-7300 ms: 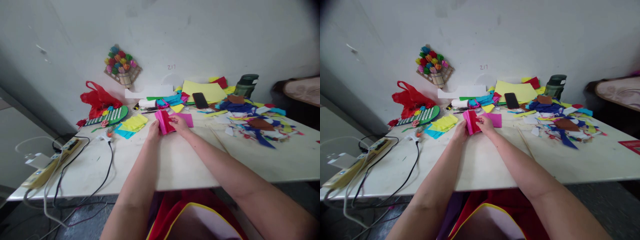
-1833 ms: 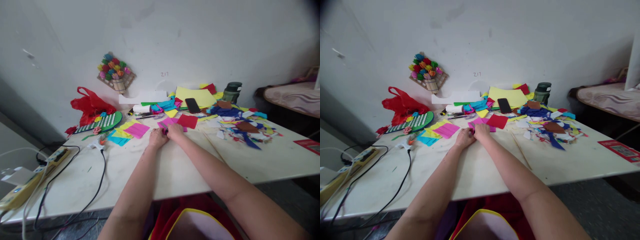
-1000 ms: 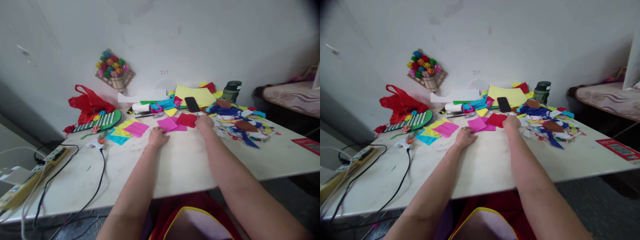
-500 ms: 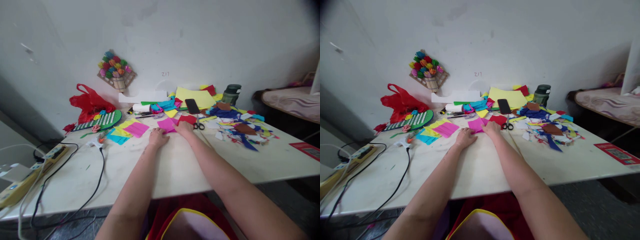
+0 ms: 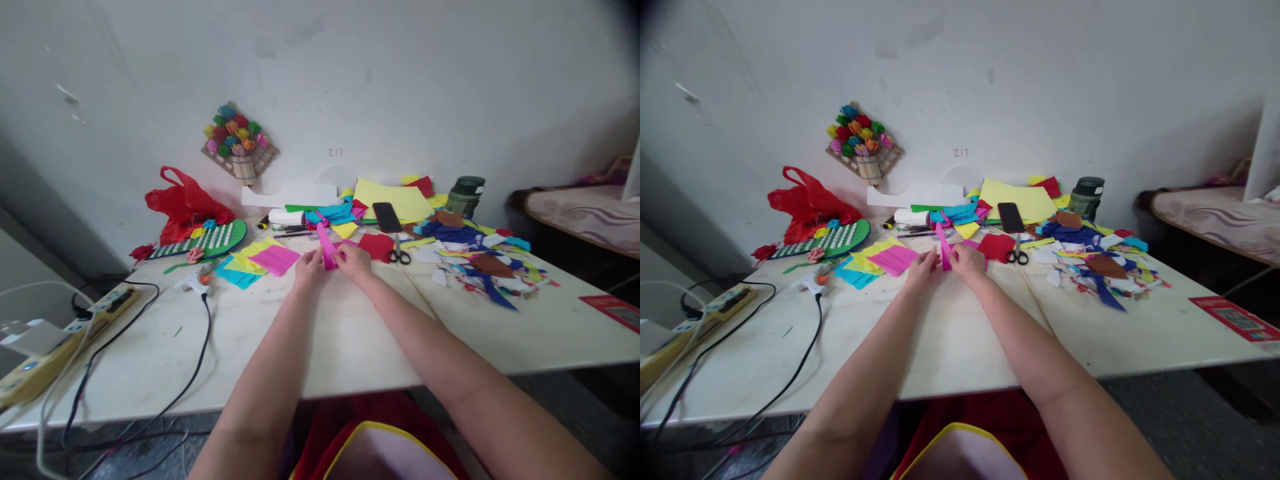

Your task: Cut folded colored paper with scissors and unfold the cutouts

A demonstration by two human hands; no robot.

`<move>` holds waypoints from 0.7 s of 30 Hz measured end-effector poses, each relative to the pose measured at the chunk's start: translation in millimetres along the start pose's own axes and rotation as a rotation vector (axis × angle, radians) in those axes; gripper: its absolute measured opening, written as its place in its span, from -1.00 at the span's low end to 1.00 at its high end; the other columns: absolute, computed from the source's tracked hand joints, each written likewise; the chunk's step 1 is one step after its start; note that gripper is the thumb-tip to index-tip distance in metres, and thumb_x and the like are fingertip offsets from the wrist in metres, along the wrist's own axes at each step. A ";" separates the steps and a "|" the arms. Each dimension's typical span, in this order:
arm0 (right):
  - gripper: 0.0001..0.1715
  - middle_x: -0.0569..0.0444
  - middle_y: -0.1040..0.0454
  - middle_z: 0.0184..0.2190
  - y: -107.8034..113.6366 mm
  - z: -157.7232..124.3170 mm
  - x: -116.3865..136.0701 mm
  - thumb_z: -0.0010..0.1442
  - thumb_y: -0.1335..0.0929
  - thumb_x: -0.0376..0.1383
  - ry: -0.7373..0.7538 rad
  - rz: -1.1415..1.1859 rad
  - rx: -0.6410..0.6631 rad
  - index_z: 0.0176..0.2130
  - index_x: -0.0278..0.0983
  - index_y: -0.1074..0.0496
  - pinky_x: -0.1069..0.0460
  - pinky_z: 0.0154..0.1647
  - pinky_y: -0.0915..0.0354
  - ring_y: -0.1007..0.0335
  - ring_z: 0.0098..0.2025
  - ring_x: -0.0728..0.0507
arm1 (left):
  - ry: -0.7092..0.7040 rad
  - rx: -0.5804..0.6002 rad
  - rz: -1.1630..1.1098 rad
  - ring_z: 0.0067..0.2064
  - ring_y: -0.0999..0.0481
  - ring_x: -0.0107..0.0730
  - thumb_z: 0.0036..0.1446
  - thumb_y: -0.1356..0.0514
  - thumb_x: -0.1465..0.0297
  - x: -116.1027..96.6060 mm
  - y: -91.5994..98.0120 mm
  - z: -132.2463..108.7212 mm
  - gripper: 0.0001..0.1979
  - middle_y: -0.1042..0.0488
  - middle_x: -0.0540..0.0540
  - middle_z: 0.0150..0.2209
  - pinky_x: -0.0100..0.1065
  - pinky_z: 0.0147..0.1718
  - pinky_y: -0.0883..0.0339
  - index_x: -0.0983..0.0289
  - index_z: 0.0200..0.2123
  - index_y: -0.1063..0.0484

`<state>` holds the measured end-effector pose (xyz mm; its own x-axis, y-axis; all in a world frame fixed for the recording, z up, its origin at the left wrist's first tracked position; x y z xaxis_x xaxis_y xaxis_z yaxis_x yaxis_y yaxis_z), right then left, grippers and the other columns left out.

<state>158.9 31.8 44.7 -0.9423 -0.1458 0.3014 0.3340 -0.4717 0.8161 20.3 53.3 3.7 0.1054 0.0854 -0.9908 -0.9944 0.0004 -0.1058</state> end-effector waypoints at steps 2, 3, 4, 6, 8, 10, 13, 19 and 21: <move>-0.71 0.01 -0.52 -0.29 -1.9 -4.2 17.2 0.21 -0.22 -0.17 0.091 0.012 0.025 -0.24 -0.26 -0.44 0.05 -0.35 -0.16 -0.39 -0.24 -0.15 | 0.072 0.097 -0.194 -0.37 -0.48 -0.36 -0.12 -0.24 0.02 2.0 -11.8 -3.9 -0.56 -0.46 0.10 -0.46 -0.37 -0.35 -0.31 0.31 -0.40 -0.39; -0.72 -0.02 -0.51 -0.26 -3.7 -6.7 25.9 0.20 -0.22 -0.20 0.142 0.016 0.043 -0.22 -0.27 -0.43 0.04 -0.33 -0.16 -0.39 -0.22 -0.15 | 0.100 0.135 -0.249 -0.44 -0.45 -0.40 -0.14 -0.25 0.02 2.9 -17.1 -6.0 -0.57 -0.41 0.05 -0.53 -0.39 -0.39 -0.31 0.31 -0.44 -0.36; -0.73 -0.04 -0.51 -0.23 -5.8 -9.4 33.7 0.20 -0.23 -0.23 0.190 0.017 0.064 -0.21 -0.29 -0.43 0.04 -0.31 -0.17 -0.38 -0.20 -0.16 | 0.113 0.161 -0.284 -0.49 -0.43 -0.44 -0.14 -0.26 0.04 3.5 -21.2 -7.6 -0.58 -0.37 0.01 -0.58 -0.40 -0.42 -0.30 0.30 -0.46 -0.34; -0.75 -0.07 -0.49 -0.21 -9.1 -14.9 46.0 0.18 -0.23 -0.29 0.267 0.019 0.093 -0.20 -0.31 -0.42 0.03 -0.26 -0.17 -0.36 -0.15 -0.17 | 0.118 0.143 -0.307 -0.51 -0.41 -0.46 -0.12 -0.27 0.09 6.2 -22.1 -7.9 -0.62 -0.34 -0.02 -0.61 -0.41 -0.44 -0.29 0.30 -0.47 -0.30; -0.76 -0.07 -0.49 -0.21 -11.6 -19.6 53.9 0.17 -0.22 -0.32 0.322 0.026 0.123 -0.22 -0.31 -0.43 0.03 -0.23 -0.17 -0.35 -0.14 -0.17 | 0.120 0.051 -0.290 -0.48 -0.43 -0.45 -0.07 -0.24 0.20 11.9 -14.6 -5.3 -0.71 -0.35 -0.01 -0.59 -0.41 -0.42 -0.30 0.29 -0.47 -0.28; -0.76 -0.05 -0.50 -0.21 -12.9 -22.9 57.8 0.18 -0.22 -0.29 0.353 0.043 0.158 -0.24 -0.29 -0.44 0.03 -0.22 -0.18 -0.35 -0.14 -0.16 | 0.149 -0.053 -0.240 -0.49 -0.42 -0.44 -0.02 -0.18 0.32 20.8 -4.2 -1.8 -0.83 -0.33 -0.02 -0.61 -0.41 -0.44 -0.31 0.30 -0.47 -0.27; -0.71 0.00 -0.51 -0.21 -9.2 -20.5 50.4 0.22 -0.20 -0.23 0.290 0.077 0.166 -0.22 -0.26 -0.44 0.05 -0.24 -0.19 -0.37 -0.16 -0.14 | 0.157 -0.130 -0.169 -0.49 -0.42 -0.43 0.01 -0.10 0.42 28.0 6.9 4.3 -0.92 -0.33 -0.02 -0.60 -0.40 -0.46 -0.32 0.32 -0.40 -0.32; -0.61 -0.05 -0.48 -0.13 12.1 0.9 -23.0 0.21 -0.15 -0.31 -0.148 -0.055 0.000 -0.04 -0.26 -0.40 0.02 -0.21 -0.20 -0.35 -0.10 -0.18 | 0.200 -0.248 -0.096 -0.27 -0.49 -0.30 0.06 -0.06 0.43 32.2 21.5 10.7 -0.80 -0.48 0.16 -0.32 -0.31 -0.31 -0.39 0.31 -0.20 -0.33; -0.58 -0.10 -0.44 -0.07 10.7 6.1 -47.3 0.13 -0.21 -0.34 -0.217 -0.166 0.048 -0.02 -0.30 -0.40 -0.01 -0.15 -0.19 -0.30 -0.03 -0.23 | 0.216 -0.248 -0.064 -0.21 -0.49 -0.29 0.07 -0.06 0.42 32.5 21.8 11.3 -0.77 -0.47 0.19 -0.22 -0.32 -0.29 -0.40 0.29 -0.17 -0.32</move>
<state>207.3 39.0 42.2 -0.9590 0.1222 0.2558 0.1808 -0.4315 0.8838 1.9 67.4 -29.9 0.1933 -0.1197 -0.9738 -0.9560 -0.2463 -0.1595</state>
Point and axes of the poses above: each hand's wrist, its own z-axis towards the middle knuckle, its own y-axis out of the back of the hand, x = y × z, the point moved 8 cm from there along z, towards the middle knuckle
